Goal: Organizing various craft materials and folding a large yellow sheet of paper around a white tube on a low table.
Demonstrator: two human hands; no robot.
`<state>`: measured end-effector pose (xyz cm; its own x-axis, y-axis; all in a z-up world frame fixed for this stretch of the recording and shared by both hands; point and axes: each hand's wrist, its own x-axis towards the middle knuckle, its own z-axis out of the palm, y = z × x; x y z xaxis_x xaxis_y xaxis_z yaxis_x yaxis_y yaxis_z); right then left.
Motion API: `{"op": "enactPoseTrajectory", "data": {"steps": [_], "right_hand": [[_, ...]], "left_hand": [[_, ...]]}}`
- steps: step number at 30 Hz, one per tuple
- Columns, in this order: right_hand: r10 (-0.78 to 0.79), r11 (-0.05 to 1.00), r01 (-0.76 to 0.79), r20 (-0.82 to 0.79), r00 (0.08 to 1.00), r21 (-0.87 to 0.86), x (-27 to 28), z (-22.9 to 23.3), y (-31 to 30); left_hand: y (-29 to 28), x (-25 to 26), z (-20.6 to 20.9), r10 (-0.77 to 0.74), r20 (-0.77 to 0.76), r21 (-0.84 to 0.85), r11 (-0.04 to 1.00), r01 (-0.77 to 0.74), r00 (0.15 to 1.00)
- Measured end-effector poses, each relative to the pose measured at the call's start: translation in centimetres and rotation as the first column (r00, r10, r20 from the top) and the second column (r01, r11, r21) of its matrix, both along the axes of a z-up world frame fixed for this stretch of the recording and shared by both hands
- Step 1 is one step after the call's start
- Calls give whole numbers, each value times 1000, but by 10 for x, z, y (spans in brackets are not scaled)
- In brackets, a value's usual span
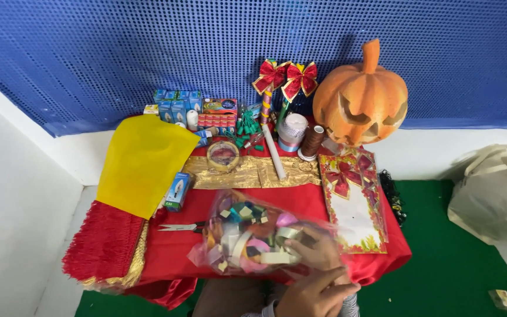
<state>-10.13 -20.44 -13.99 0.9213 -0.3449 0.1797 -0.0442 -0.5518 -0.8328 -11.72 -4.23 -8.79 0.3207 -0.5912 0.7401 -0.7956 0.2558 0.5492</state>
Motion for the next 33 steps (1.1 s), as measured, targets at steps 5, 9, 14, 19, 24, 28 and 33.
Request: {"op": "enactPoseTrajectory", "data": {"steps": [5,9,14,19,24,28,33], "right_hand": [[-14,995,34,205,979,-93,-18,62,11],[-80,914,78,-12,997,398,-29,35,-26],[-23,957,26,-13,1000,288,-36,21,-34],[-92,906,99,-37,995,411,-28,-6,-34],[-302,857,252,43,952,449,-31,13,-30],[-198,909,124,150,969,398,-40,17,-36],[-288,902,289,-51,956,321,-41,41,-22]], "left_hand": [[28,37,42,-7,51,84,996,2,999],[48,72,23,142,195,425,880,-214,970],[56,96,-29,205,213,723,625,-295,955],[45,100,-59,313,261,662,631,-405,913],[38,101,-68,314,208,661,653,-370,926],[38,104,-75,299,138,667,677,-312,944],[35,98,-71,313,107,676,674,-299,944]]}}
